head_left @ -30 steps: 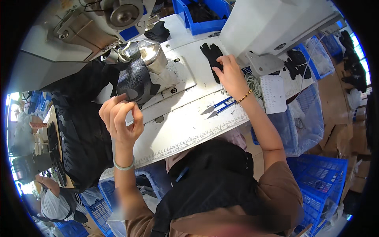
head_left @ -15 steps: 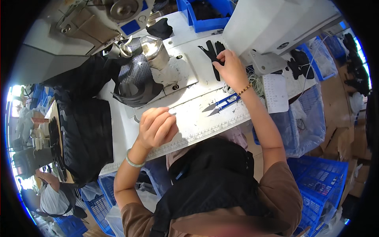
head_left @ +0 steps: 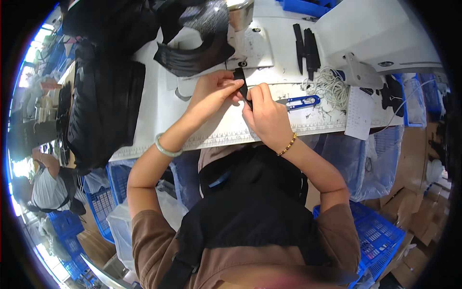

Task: Stitching various components of a black shoe using an industrial sewing machine.

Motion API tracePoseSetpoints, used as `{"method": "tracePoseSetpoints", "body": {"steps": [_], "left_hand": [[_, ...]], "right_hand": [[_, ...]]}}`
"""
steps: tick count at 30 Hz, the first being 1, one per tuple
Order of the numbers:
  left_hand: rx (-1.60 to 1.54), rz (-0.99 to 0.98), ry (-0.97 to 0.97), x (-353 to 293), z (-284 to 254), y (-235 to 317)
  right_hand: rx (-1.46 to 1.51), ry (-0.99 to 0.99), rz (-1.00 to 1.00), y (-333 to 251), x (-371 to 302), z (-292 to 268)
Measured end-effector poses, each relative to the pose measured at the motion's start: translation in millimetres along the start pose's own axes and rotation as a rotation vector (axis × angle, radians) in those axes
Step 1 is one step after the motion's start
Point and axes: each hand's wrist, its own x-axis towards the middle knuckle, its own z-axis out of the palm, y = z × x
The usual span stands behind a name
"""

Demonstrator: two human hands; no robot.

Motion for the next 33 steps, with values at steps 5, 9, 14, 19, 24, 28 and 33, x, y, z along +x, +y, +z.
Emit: {"method": "tracePoseSetpoints", "body": {"steps": [5, 9, 14, 19, 24, 28, 33], "left_hand": [[0.13, 0.041, 0.051, 1, -8, -4], [0.146, 0.064, 0.089, -3, -7, -6], [0.178, 0.069, 0.112, -8, -4, -8], [0.803, 0.518, 0.349, -29, -2, -15], [1.13, 0.976, 0.065, -39, -13, -10], [1.008, 1.129, 0.086, -34, -6, 2], [0.897, 1.206, 0.099, -31, 7, 24]], "right_hand": [[0.409, -0.074, 0.154, 5, -3, -8], [0.554, -0.213, 0.327, 8, -6, -21], [0.508, -0.193, 0.302, 5, -10, -15], [0.543, -0.132, 0.385, 3, -9, -16], [1.019, -0.299, 0.616, 8, -2, -30], [1.266, -0.342, 0.611, 4, 6, -48], [1.277, -0.215, 0.508, -5, 9, -65]]}}
